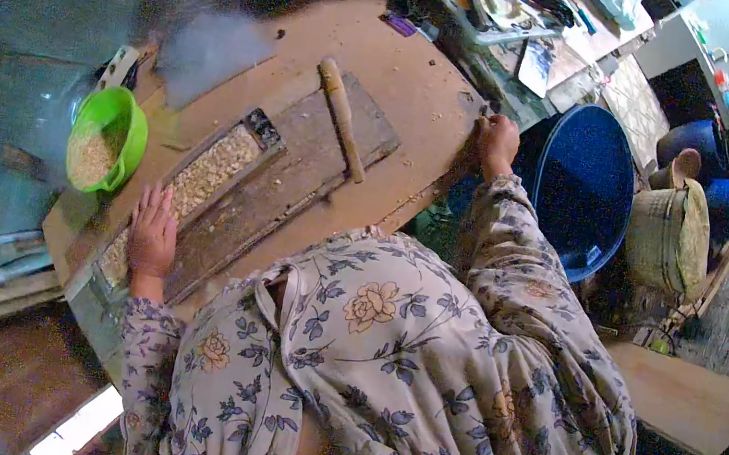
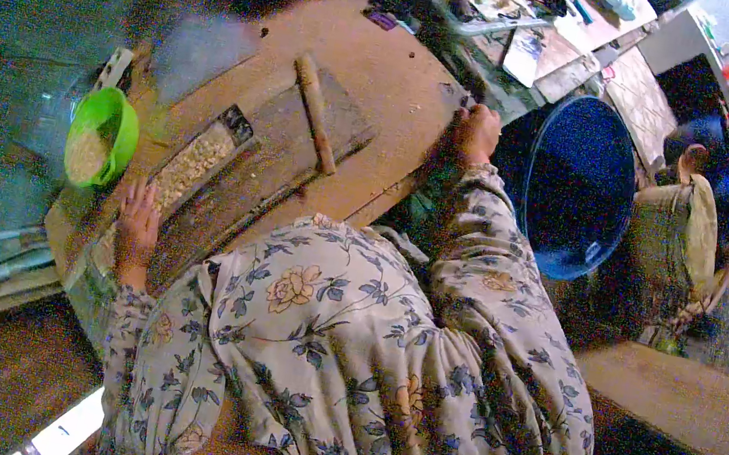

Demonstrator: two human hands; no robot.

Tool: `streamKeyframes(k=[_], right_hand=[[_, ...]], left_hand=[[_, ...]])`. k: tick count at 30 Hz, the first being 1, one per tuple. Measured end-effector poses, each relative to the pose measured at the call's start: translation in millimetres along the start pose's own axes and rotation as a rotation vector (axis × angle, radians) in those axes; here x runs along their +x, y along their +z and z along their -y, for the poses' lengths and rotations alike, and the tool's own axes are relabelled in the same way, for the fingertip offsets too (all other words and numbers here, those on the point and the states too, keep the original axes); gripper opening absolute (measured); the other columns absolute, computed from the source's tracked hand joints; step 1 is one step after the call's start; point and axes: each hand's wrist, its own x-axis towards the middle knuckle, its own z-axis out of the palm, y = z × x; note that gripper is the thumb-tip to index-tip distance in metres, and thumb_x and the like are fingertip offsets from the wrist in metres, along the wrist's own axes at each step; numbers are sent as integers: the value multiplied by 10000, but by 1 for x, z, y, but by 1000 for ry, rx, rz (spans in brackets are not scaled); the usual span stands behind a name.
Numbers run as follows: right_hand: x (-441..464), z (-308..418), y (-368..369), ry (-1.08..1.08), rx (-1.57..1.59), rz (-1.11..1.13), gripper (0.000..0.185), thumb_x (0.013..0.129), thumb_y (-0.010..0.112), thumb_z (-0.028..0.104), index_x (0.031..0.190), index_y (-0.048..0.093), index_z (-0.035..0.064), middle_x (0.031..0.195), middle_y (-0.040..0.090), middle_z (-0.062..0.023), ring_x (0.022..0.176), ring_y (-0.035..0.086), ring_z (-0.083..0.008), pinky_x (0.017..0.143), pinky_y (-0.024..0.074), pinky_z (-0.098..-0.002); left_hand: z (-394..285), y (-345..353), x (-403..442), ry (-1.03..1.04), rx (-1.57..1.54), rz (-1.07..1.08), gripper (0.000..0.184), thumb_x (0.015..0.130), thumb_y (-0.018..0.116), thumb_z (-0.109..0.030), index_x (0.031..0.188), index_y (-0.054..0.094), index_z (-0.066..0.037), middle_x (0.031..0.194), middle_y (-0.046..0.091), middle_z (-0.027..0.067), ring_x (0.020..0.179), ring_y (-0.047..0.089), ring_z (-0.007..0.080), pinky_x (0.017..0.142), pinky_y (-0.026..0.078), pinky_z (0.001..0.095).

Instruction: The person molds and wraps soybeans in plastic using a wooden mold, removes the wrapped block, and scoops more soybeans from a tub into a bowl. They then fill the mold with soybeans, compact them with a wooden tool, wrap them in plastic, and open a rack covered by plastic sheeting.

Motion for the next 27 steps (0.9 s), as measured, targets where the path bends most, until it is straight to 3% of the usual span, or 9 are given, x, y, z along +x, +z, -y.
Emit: streamKeyframes(k=[7,11,14,15,16,20,21,22,27], right_hand=[[14,2,-27,-178,-185,328,215,740,530,231,757,627,39,745,600,-194,741,583,-371,650,462,-445],[14,14,-25,-454,-148,197,197,789,505,178,817,579,-2,730,618,-156,614,584,-296,557,463,-387],[-18,96,-54,-122,581,472,180,827,508,177,851,575,11,657,581,-43,574,528,-101,494,412,-247],[8,71,2,-8,1191,656,155,827,497,128,899,571,12,711,580,-33,615,525,-106,530,414,-243],[-22,127,-33,-306,612,539,144,822,502,90,926,554,5,758,563,-31,658,507,-102,574,407,-232],[-92,236,-39,-517,616,668,138,805,535,91,910,568,8,709,523,5,627,453,-102,569,383,-220],[-109,252,-26,-710,756,546,155,803,517,167,898,578,60,770,600,-148,682,581,-278,609,449,-336],[-137,286,-34,-740,552,619,163,794,563,159,881,582,23,726,579,-115,647,533,-165,609,429,-285],[-187,340,-20,-1025,437,497,156,778,540,162,859,588,38,783,586,-172,763,564,-343,636,453,-397]], left_hand=[[1,5,-9,38,-38,-93,400,789,448,-179,1166,466,-45,1275,385,146,1205,309,333,977,250,465],[-5,7,-9,22,-21,-95,503,756,519,-243,1223,407,-92,1303,348,125,1217,289,323,980,238,474],[-10,6,-15,-12,-14,-78,563,746,545,-278,1253,369,-108,1334,306,109,1227,269,318,986,215,481],[-20,16,6,-8,-7,-54,584,744,554,-292,1263,355,-114,1345,287,100,1232,259,314,989,204,480],[-21,15,6,-15,-7,-55,584,744,554,-292,1263,355,-114,1345,287,100,1232,259,314,989,204,480],[-28,15,8,-46,12,-41,597,742,560,-324,1262,357,-114,1350,280,88,1239,249,296,995,199,461],[-28,16,6,-60,40,-50,598,740,560,-329,1261,359,-113,1353,274,82,1240,247,291,994,204,456],[-16,14,-7,-61,13,-67,618,737,563,-335,1269,347,-106,1363,253,69,1238,247,285,1000,197,451],[-7,14,-21,-77,-37,-90,649,737,561,-334,1290,310,-104,1371,242,62,1253,220,281,1017,176,446]])
